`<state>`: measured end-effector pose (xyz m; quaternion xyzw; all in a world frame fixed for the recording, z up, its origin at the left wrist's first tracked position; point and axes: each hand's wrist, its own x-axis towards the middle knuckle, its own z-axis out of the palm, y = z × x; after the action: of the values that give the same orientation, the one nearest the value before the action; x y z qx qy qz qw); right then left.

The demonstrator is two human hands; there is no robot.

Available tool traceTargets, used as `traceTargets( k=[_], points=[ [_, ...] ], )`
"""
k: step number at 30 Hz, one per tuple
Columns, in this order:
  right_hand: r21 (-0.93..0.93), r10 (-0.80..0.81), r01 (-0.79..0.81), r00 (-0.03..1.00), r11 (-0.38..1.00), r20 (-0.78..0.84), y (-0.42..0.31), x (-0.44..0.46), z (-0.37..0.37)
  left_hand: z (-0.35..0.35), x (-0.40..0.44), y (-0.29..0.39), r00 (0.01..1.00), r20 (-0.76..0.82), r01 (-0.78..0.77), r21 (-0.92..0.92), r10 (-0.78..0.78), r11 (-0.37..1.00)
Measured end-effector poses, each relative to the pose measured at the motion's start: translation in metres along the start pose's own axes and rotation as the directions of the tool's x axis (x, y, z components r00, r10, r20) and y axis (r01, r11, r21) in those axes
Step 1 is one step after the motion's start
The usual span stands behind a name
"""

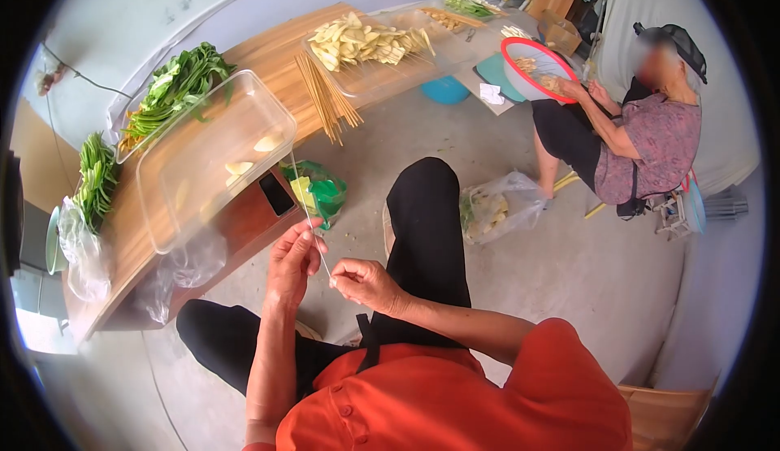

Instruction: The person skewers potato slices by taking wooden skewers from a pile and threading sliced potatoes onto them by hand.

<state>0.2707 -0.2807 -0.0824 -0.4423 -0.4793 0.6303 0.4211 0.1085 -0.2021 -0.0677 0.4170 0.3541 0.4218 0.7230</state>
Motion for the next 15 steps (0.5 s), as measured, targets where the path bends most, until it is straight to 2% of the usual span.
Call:
traceTargets(
  k=[2, 4, 5, 7, 9, 10, 11, 12, 14, 15],
  points=[
    [0.001, 0.009, -0.009, 0.999, 1.000, 0.039, 0.006, 0.000, -0.002, -0.003, -0.006, -0.005, 0.998, 0.056, -0.020, 0.012, 0.019, 1.000],
    [0.033, 0.078, -0.087, 0.976, 0.996, 0.204, 0.007, 0.003, -0.006, -0.002, -0.015, -0.006, 0.999, 0.028, -0.038, 0.033, 0.037, 0.999],
    [0.035, 0.075, -0.084, 0.975, 0.996, 0.210, 0.005, 0.005, -0.009, -0.002, -0.019, -0.004, 0.998, 0.006, -0.055, 0.055, 0.055, 0.997],
    [-0.058, 0.062, -0.055, 0.991, 0.997, 0.119, -0.005, 0.015, -0.021, -0.007, -0.026, 0.003, 0.999, -0.025, -0.044, 0.124, 0.047, 0.991],
    [-0.049, -0.066, 0.068, 0.997, 0.997, 0.040, -0.028, 0.029, -0.030, -0.010, -0.032, 0.004, 0.998, -0.058, -0.020, 0.193, 0.032, 0.981],
    [-0.048, -0.124, 0.124, 0.992, 0.991, 0.000, -0.041, 0.036, -0.032, -0.012, -0.032, 0.003, 0.999, -0.038, -0.007, 0.292, 0.019, 0.956],
    [-0.040, -0.128, 0.128, 0.992, 0.991, 0.002, -0.047, 0.043, -0.032, -0.014, -0.032, 0.004, 1.000, -0.020, 0.006, 0.389, 0.002, 0.921],
    [-0.004, -0.160, 0.160, 0.987, 0.987, 0.002, -0.052, 0.050, -0.032, -0.012, -0.031, 0.005, 1.000, -0.022, 0.006, 0.397, 0.003, 0.918],
    [0.042, -0.195, 0.195, 0.981, 0.980, 0.000, -0.054, 0.060, -0.036, -0.002, -0.029, 0.007, 0.999, 0.038, -0.048, 0.575, 0.033, 0.817],
    [0.096, -0.172, 0.166, 0.984, 0.981, 0.056, -0.049, 0.066, -0.040, 0.001, -0.029, 0.009, 0.999, 0.039, -0.031, 0.608, 0.009, 0.793]
  ],
)
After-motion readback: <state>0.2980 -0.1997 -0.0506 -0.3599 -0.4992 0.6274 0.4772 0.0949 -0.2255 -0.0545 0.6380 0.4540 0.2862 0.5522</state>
